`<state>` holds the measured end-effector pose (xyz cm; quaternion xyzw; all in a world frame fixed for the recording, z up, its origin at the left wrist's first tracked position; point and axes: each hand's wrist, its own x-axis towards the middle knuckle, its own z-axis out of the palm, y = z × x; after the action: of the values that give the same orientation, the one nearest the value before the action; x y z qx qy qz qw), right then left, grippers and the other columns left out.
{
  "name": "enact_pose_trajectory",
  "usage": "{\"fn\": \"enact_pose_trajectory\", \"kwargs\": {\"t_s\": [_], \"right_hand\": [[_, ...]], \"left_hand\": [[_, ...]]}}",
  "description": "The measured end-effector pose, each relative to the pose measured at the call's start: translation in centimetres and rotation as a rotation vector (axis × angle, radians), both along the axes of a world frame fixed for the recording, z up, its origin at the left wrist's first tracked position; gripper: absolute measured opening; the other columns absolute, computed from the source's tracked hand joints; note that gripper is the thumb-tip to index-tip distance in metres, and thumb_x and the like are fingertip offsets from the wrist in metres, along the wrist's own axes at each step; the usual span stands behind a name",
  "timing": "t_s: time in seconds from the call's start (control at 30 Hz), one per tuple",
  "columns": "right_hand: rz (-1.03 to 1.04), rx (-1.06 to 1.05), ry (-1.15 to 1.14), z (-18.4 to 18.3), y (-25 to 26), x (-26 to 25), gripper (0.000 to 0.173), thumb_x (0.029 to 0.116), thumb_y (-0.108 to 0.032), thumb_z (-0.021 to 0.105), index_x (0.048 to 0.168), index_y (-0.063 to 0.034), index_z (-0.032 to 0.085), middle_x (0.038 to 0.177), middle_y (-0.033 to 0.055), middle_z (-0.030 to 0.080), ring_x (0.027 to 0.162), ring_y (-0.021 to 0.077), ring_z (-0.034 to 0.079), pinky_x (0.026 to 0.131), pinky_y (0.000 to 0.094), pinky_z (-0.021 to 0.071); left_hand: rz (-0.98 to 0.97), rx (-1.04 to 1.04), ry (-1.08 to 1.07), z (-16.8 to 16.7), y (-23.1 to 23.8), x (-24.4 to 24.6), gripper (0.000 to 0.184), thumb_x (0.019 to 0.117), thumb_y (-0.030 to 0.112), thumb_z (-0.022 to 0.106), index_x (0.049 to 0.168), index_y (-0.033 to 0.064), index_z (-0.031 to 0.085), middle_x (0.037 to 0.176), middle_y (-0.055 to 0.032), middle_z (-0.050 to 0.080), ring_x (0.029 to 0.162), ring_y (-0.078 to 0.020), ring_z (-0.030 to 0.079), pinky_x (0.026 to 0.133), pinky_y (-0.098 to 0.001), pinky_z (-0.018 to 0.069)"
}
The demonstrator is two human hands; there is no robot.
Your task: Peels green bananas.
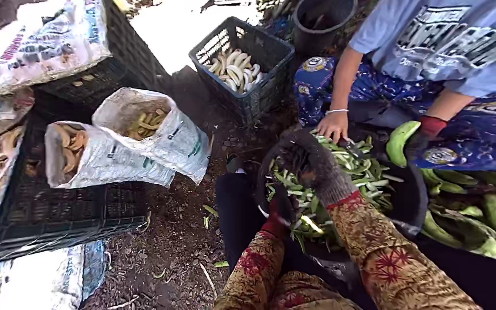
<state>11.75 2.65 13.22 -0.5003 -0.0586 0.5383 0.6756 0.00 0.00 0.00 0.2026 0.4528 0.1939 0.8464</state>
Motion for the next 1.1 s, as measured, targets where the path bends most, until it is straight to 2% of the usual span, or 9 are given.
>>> {"fn": "enact_pose_trajectory", "kwargs": {"t_s": [0.2,0.27,0.4,0.5,0.57,0.63,0.77,0.97,1.1], "right_hand": [[-0.573,-0.426,-0.120,-7.4,-18.6,10.6,0.045,0.1026,-0.043,0.055,0.137,-0.0142,0.052,0.112,0.0055,0.067,0.091,0.0192,0.068,0.076,0.0388,0.0572],[-0.649,-0.584,-0.149,-9.2,-22.9,11.6,0.045,0.1042,-0.044,0.053,0.134,-0.0104,0.055,0.106,0.0078,0.067,0.084,0.0185,0.066,0.072,0.0369,0.0568],[-0.482,-0.814,-0.058,-13.0,-26.2,9.6,0.051,0.1047,-0.046,0.050,0.137,-0.0065,0.054,0.110,0.0125,0.064,0.089,0.0221,0.063,0.077,0.0413,0.0550],[-0.173,-0.895,0.062,-15.9,-25.0,5.8,0.045,0.1054,-0.043,0.047,0.130,-0.0062,0.056,0.107,0.0129,0.065,0.089,0.0242,0.066,0.075,0.0436,0.0562],[0.262,-0.983,-0.276,-17.0,-24.6,3.9,0.037,0.1074,-0.025,0.048,0.141,-0.0115,0.055,0.130,0.0152,0.063,0.116,0.0271,0.063,0.096,0.0468,0.0539],[0.476,-1.090,-0.598,-17.6,-24.2,3.9,0.047,0.1000,-0.016,0.059,0.146,-0.0094,0.051,0.137,0.0284,0.057,0.128,0.0456,0.056,0.105,0.0631,0.0463],[-0.300,-1.112,-0.142,-19.3,-22.6,5.3,0.062,0.1031,-0.049,0.050,0.143,-0.0019,0.051,0.137,0.0240,0.057,0.124,0.0366,0.058,0.100,0.0565,0.0493],[-0.478,-1.156,-0.082,-20.7,-20.7,6.2,0.088,0.0836,-0.051,0.079,0.145,0.0034,0.046,0.139,0.0238,0.057,0.130,0.0354,0.055,0.109,0.0538,0.0449],[-0.689,-0.924,-0.110,-19.9,-20.6,5.2,0.080,0.0833,-0.039,0.082,0.147,-0.0052,0.046,0.135,0.0205,0.060,0.122,0.0324,0.059,0.100,0.0536,0.0500]], "left_hand": [[-0.245,0.099,-0.032,-3.2,-0.8,0.9,0.049,0.1126,0.043,0.025,0.100,0.0070,0.057,0.068,-0.0053,0.061,0.056,-0.0173,0.062,0.047,-0.0325,0.0536],[-0.357,0.200,0.016,-3.5,-1.4,1.3,0.043,0.1127,0.038,0.032,0.112,0.0042,0.058,0.076,-0.0073,0.063,0.060,-0.0182,0.063,0.049,-0.0331,0.0544],[-0.534,0.316,0.105,-2.7,-2.6,2.3,0.039,0.1117,0.035,0.039,0.133,0.0058,0.054,0.077,-0.0040,0.060,0.060,-0.0137,0.058,0.052,-0.0297,0.0518],[-0.630,0.297,0.123,-2.5,-3.1,2.6,0.039,0.1115,0.036,0.038,0.126,0.0046,0.057,0.076,-0.0042,0.060,0.058,-0.0136,0.058,0.051,-0.0286,0.0515],[-0.693,0.251,0.096,-2.9,-3.1,2.3,0.040,0.1118,0.036,0.037,0.123,0.0033,0.057,0.078,-0.0060,0.062,0.061,-0.0156,0.061,0.053,-0.0299,0.0540],[-0.764,0.257,0.125,-2.7,-3.3,2.4,0.042,0.1116,0.039,0.037,0.122,0.0035,0.058,0.077,-0.0061,0.061,0.061,-0.0161,0.061,0.054,-0.0306,0.0541],[-0.904,0.323,0.152,-2.8,-3.9,1.7,0.042,0.1100,0.035,0.044,0.135,0.0031,0.055,0.085,-0.0060,0.065,0.067,-0.0143,0.063,0.060,-0.0300,0.0559],[-1.054,0.479,0.167,-3.9,-4.8,0.8,0.044,0.1078,0.038,0.049,0.135,0.0054,0.060,0.090,-0.0052,0.068,0.073,-0.0123,0.064,0.066,-0.0314,0.0567],[-1.036,0.522,0.172,-4.0,-5.4,1.3,0.044,0.1079,0.037,0.047,0.136,0.0052,0.058,0.092,-0.0057,0.066,0.073,-0.0119,0.061,0.066,-0.0314,0.0551]]}}
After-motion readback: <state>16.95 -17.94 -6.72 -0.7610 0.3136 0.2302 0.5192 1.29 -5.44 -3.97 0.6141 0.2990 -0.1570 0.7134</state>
